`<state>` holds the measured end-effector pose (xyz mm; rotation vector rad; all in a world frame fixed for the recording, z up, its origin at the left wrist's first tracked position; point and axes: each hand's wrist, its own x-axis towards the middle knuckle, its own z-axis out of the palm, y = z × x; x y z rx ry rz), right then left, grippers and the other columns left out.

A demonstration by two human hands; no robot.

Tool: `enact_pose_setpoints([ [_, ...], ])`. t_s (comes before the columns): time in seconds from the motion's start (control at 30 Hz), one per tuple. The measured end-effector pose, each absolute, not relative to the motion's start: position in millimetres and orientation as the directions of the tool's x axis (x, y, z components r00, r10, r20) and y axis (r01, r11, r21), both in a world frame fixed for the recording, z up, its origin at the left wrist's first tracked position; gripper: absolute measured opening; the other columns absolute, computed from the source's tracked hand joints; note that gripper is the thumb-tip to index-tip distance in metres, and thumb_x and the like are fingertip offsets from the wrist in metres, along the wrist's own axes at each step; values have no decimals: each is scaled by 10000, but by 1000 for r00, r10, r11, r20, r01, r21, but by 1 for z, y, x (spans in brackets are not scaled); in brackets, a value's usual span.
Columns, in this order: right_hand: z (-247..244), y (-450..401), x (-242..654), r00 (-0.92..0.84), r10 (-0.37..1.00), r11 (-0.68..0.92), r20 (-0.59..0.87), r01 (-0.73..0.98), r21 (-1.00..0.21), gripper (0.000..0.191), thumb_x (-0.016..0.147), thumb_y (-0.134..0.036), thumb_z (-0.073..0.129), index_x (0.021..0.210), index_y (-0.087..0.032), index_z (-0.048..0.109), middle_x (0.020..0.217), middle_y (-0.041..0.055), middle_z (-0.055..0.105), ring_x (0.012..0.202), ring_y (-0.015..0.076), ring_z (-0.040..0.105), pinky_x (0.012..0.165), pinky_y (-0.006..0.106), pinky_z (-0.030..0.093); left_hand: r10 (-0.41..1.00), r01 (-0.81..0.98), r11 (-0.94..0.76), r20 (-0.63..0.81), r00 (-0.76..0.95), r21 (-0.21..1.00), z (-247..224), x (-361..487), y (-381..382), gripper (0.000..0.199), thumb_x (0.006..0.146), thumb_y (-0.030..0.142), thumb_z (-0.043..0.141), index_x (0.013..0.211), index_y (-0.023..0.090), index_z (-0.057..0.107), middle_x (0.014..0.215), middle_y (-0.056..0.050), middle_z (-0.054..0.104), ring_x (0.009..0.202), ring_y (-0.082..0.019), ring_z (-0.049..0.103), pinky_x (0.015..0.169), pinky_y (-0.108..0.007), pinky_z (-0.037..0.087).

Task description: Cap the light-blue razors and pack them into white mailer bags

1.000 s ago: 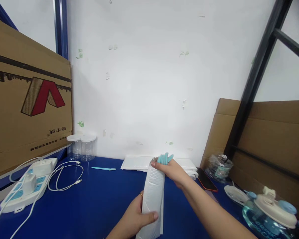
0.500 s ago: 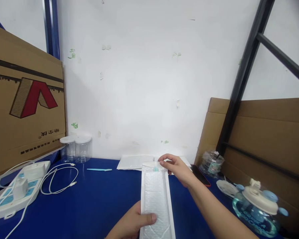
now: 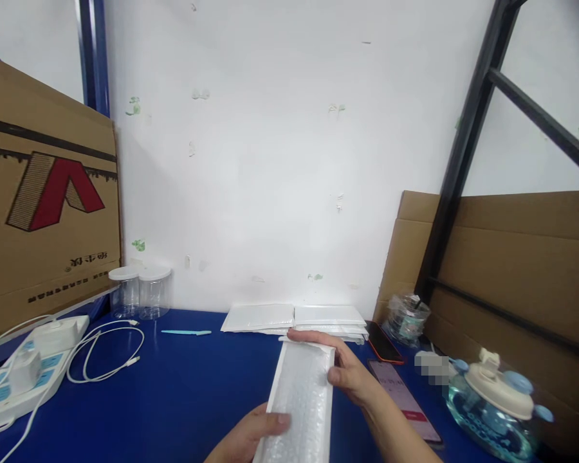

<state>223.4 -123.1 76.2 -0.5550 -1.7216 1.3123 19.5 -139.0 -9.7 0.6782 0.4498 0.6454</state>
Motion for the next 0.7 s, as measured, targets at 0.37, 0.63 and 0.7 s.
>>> enact_pose_setpoints([
  [0.37, 62, -123, 238, -462, 828, 418, 318, 130, -899, 292, 825, -379, 597, 1015, -179, 695, 937, 62, 710, 831, 199, 635, 741, 298, 485, 434, -293, 785, -148, 889, 546, -3, 17, -138, 410, 860, 377, 461, 1217, 188, 528, 925, -97, 693, 789, -204, 668, 715, -303, 501],
  [0.63, 63, -51, 325, -77, 977, 201, 201, -11, -980, 423, 761, -467, 640, 1002, -119, 650, 928, 127, 707, 791, 244, 666, 757, 370, 515, 675, -494, 685, -210, 708, 535, -9, 11, -115, 745, 817, 504, 515, 1409, 196, 185, 1311, -150, 502, 1185, -299, 494, 931, -421, 402],
  [0.7, 65, -24, 352, -29, 984, 177, 175, 118, -977, 407, 772, -457, 619, 984, -110, 644, 937, 151, 703, 812, 254, 669, 780, 379, 516, 696, -511, 684, -256, 670, 521, -19, 7, -108, 788, 792, 454, 572, 1412, 175, 174, 1283, -161, 524, 1167, -300, 511, 926, -400, 414],
])
